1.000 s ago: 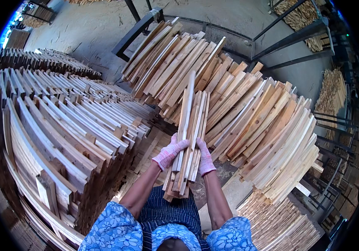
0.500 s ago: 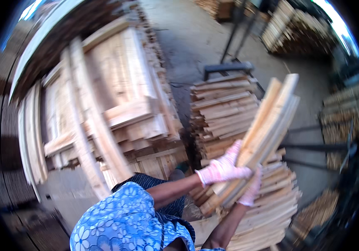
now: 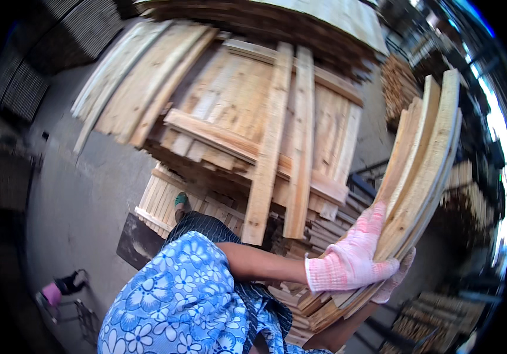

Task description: The person repeatedly picks up small wooden planks from a large pile and stacks them onto a separate, organized stack. They wear pink gloves and handle the wood by hand, moving back and forth between the two piles.

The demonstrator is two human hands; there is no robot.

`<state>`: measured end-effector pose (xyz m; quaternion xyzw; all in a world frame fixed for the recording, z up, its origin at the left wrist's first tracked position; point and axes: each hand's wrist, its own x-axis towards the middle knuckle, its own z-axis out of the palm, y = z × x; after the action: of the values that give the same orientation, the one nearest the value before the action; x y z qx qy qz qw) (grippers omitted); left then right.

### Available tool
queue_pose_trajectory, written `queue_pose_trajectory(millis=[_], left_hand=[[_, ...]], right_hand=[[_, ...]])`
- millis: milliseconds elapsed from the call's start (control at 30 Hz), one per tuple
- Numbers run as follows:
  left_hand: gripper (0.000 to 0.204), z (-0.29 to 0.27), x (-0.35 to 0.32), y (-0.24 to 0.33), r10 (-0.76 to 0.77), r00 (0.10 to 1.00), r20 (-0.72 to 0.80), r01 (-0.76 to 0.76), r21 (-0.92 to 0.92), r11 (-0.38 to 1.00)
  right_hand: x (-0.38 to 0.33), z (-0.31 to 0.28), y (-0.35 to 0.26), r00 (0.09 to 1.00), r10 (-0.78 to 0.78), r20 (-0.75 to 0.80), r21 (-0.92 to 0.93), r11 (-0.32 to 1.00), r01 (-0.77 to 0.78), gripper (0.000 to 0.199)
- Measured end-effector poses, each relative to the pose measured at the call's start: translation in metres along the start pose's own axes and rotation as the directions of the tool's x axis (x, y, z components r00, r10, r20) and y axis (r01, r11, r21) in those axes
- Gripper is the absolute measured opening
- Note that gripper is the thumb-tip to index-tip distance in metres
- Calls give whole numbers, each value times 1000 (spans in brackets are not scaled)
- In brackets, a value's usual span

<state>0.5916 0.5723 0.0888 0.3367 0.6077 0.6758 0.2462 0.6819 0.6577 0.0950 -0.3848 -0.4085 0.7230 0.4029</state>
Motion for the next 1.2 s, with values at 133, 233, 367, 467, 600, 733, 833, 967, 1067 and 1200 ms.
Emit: queue_pose_trajectory(millis=[133,233,367,467,600,733,833,967,1067,1200], left_hand=[[123,-99,3,26,-298,955,3,297,-80,952],[124,-171,18,26,-268,959,-96,259,-96,961],[92,-266,52,17,-420,896,-144,442,379,813],[69,-303,62,-20,-242,944,-223,325,740,589],[50,-341,50,0,-374,901,-221,433,513,741],[38,-392,11,55,-451,873,-186,486,255,836],[54,-456,-31,66,-414,865,-283,493,329,806],[78,-593,-90,21,-47,924,-379,183,330,926],[72,-655,-105,23,-27,845,-534,458,698,551],[71,-709,-118,-6,-140,777,-614,616,787,-28]], right_hand=[[30,48,30,891,90,446,-145,989,-28,65],[33,132,53,775,201,599,-179,977,-115,65],[66,211,114,743,3,669,-446,801,399,84],[62,248,128,792,-21,610,-792,14,611,92],[65,260,126,783,35,621,-783,-37,622,85],[79,241,110,763,159,626,-661,628,412,79],[59,243,84,783,197,590,-541,816,202,71],[-11,289,89,800,196,567,-469,875,118,70],[-50,337,124,770,192,608,-467,871,152,70],[-103,426,186,721,187,667,-527,803,279,75]])
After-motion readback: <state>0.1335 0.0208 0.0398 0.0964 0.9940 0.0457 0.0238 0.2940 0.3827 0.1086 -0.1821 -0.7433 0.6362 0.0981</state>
